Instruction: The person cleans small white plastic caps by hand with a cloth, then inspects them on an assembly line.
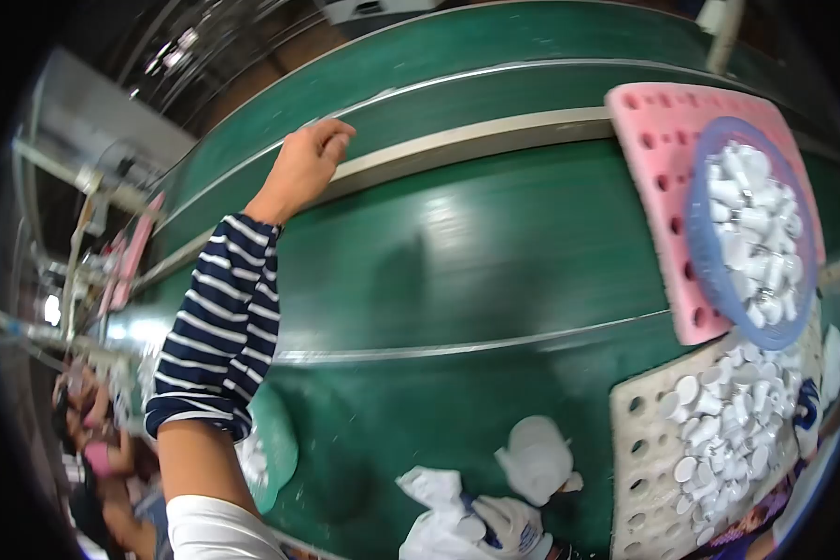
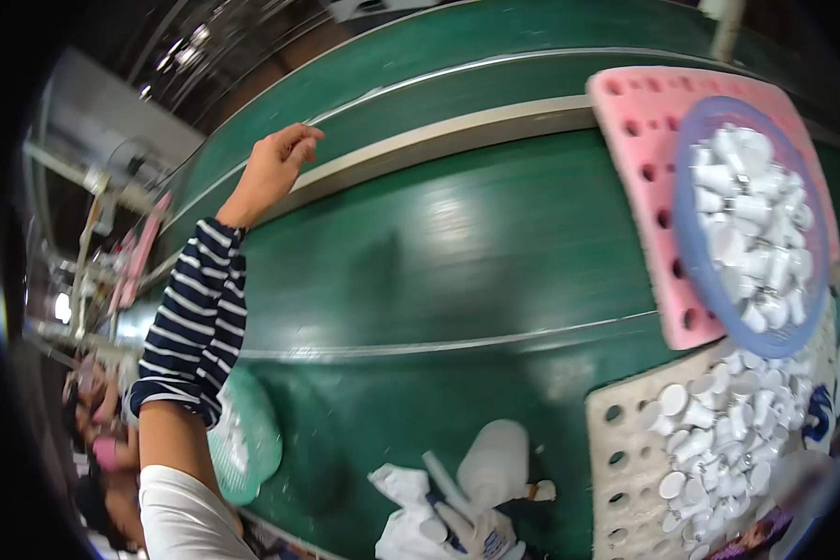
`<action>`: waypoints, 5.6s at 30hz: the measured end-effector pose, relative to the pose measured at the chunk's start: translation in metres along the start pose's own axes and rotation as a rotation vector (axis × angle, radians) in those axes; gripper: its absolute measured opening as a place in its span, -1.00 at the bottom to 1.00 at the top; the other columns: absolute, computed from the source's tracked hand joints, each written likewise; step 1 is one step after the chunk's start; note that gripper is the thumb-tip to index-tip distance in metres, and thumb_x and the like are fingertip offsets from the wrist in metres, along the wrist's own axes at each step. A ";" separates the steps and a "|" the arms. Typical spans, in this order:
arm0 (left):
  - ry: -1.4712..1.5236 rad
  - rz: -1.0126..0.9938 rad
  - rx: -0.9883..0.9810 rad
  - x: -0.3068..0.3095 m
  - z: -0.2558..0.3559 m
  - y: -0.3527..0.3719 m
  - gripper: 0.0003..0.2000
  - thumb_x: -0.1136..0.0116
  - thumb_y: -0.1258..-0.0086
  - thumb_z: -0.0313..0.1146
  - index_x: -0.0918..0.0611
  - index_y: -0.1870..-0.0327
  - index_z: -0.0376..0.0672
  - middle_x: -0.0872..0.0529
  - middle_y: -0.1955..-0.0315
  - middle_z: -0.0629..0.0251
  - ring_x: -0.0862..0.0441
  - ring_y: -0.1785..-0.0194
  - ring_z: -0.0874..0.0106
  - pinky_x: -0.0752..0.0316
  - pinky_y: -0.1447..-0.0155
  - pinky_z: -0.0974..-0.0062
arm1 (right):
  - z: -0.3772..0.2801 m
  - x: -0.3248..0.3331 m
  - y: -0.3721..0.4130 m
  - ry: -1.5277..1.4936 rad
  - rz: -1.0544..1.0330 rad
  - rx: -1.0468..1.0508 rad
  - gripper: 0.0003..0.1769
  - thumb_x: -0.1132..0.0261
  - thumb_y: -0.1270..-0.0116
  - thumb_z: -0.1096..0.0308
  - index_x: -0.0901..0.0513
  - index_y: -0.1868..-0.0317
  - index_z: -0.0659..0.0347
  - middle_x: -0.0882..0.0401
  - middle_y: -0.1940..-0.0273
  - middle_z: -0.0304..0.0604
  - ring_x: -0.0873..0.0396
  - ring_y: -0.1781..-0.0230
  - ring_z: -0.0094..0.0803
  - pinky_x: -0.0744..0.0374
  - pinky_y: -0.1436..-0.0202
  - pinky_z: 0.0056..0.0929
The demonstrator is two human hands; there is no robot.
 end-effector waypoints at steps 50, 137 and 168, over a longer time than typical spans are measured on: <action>1.558 -0.215 0.335 -0.130 0.146 0.422 -0.72 -0.03 -0.43 -0.50 -0.50 -0.12 -0.38 -0.64 0.29 0.27 -0.64 0.30 0.54 -0.59 0.21 0.63 | 0.000 -0.026 0.011 0.310 0.090 0.092 -0.51 -0.25 -0.20 0.21 -0.50 -0.14 0.16 -0.65 0.11 0.06 -0.63 0.11 -0.02 -0.59 0.07 -0.22; 1.082 0.291 0.212 -0.121 0.147 0.424 -0.64 -0.38 -0.19 -0.47 -0.61 -0.03 -0.28 -0.64 0.29 0.40 -0.47 0.39 0.65 -0.41 0.28 0.71 | 0.002 -0.027 0.001 -0.162 0.052 0.031 -0.42 -0.20 -0.25 0.49 -0.34 -0.30 0.30 -0.56 -0.11 0.06 -0.61 -0.05 -0.16 -0.57 -0.06 -0.36; 1.269 0.053 0.265 -0.109 0.150 0.424 -0.76 -0.19 -0.40 -0.44 -0.62 -0.03 -0.31 -0.60 0.36 0.40 -0.47 0.41 0.69 -0.38 0.36 0.76 | 0.003 -0.011 0.004 -0.770 -0.063 -0.225 -0.38 -0.29 -0.22 0.57 -0.36 -0.31 0.30 -0.49 -0.18 -0.18 -0.50 -0.06 -0.56 -0.52 -0.07 -0.59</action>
Point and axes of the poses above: each hand's wrist, its own y-axis away from the middle knuckle, its own x-axis out of the back of the hand, z = x × y, the point moved 3 cm from there along -y, towards the middle knuckle
